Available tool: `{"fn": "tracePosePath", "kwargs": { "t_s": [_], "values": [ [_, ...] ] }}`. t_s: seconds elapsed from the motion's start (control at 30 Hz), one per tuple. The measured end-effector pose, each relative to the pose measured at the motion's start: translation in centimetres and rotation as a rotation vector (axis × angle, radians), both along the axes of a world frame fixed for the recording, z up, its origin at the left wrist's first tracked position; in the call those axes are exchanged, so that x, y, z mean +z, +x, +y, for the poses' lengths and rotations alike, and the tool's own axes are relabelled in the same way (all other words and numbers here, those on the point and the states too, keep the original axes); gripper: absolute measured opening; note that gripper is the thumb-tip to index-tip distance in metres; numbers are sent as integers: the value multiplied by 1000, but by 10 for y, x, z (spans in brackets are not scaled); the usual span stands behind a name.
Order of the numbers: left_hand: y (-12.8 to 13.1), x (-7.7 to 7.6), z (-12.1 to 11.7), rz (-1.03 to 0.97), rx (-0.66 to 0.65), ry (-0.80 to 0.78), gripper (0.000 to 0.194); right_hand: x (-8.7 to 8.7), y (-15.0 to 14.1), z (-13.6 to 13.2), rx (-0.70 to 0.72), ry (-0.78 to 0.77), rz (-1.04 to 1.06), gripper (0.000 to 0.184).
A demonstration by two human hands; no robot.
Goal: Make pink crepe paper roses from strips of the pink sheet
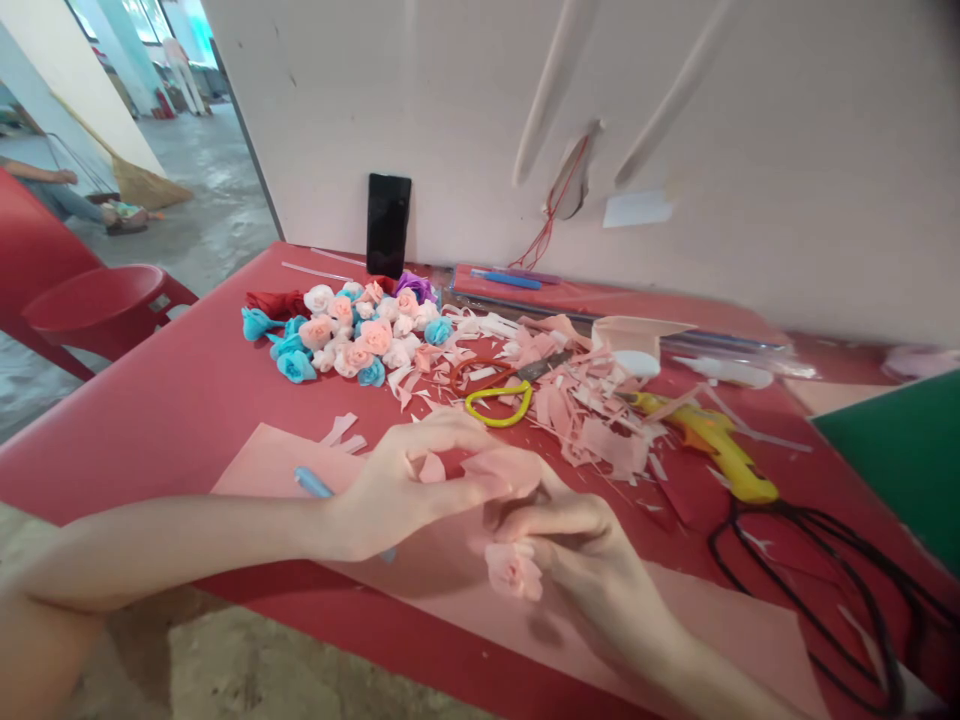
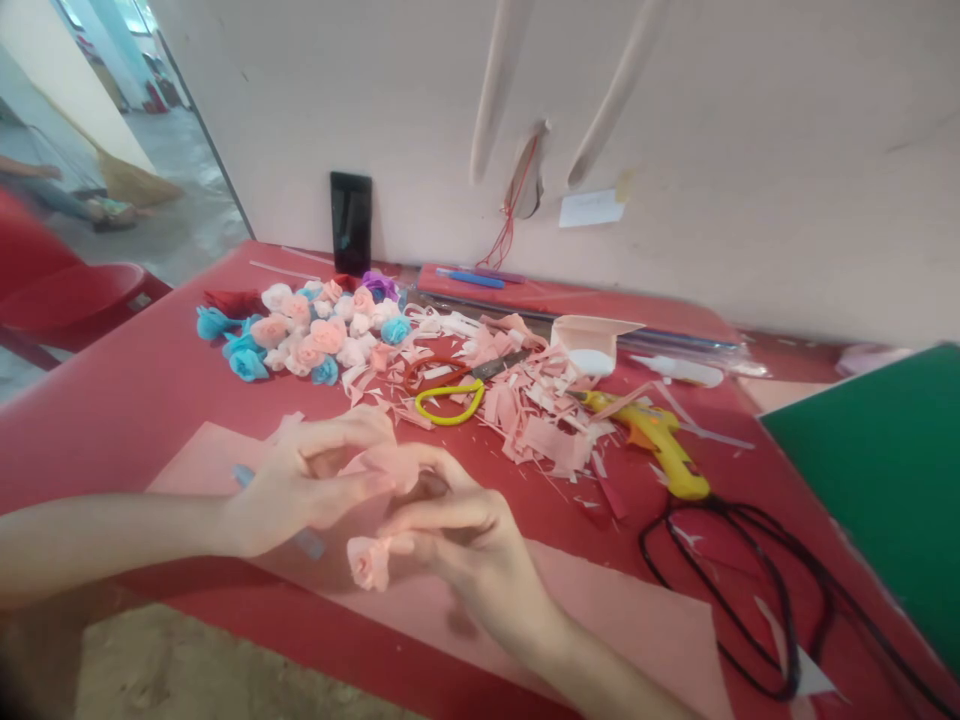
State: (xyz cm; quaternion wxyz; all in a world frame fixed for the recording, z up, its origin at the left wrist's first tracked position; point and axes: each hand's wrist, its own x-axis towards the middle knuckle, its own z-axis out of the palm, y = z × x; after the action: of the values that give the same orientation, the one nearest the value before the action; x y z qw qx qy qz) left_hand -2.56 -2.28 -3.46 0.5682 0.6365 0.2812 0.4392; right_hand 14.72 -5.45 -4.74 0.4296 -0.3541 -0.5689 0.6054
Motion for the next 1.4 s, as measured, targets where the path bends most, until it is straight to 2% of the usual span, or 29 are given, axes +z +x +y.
{"fn": "tracePosePath", "kwargs": {
  "t_s": [0.03, 0.17, 0.33, 0.4, 0.5, 0.63, 0.77, 0.93, 1.03, 1.27, 1.4],
  "values": [
    [1, 1, 0, -20, -10, 11, 5, 0, 0, -1, -17, 22, -22, 6],
    [3, 2, -1, -64, -17, -58, 10, 2, -2, -6, -27, 121, -69, 9],
    [6, 3, -7, -142, -57, -231, 17, 9, -4, -12, -149, 379, -252, 11],
    [6, 4, -8, -152, -80, -273, 15, 10, -4, -13, -190, 476, -310, 18],
    [5, 7, -6, -74, -89, -277, 9, 10, -5, -12, -209, 584, -328, 26],
    [3, 10, -3, 83, -99, -247, 7, 10, -6, -10, -202, 667, -335, 24],
    [3, 11, 0, 84, -112, -215, 6, 9, -4, -9, -164, 685, -323, 28],
    [2, 13, 4, -46, 5, -258, 12, 8, -1, -10, -145, 590, -296, 25],
    [2, 15, 5, -99, 43, -255, 14, 9, -3, -10, -180, 541, -271, 23],
    [5, 12, -2, -32, -9, -301, 15, 8, -7, -13, -246, 606, -379, 19],
    [4, 9, -1, -6, -39, -342, 14, 4, -7, -14, -241, 580, -373, 21]
  ]
}}
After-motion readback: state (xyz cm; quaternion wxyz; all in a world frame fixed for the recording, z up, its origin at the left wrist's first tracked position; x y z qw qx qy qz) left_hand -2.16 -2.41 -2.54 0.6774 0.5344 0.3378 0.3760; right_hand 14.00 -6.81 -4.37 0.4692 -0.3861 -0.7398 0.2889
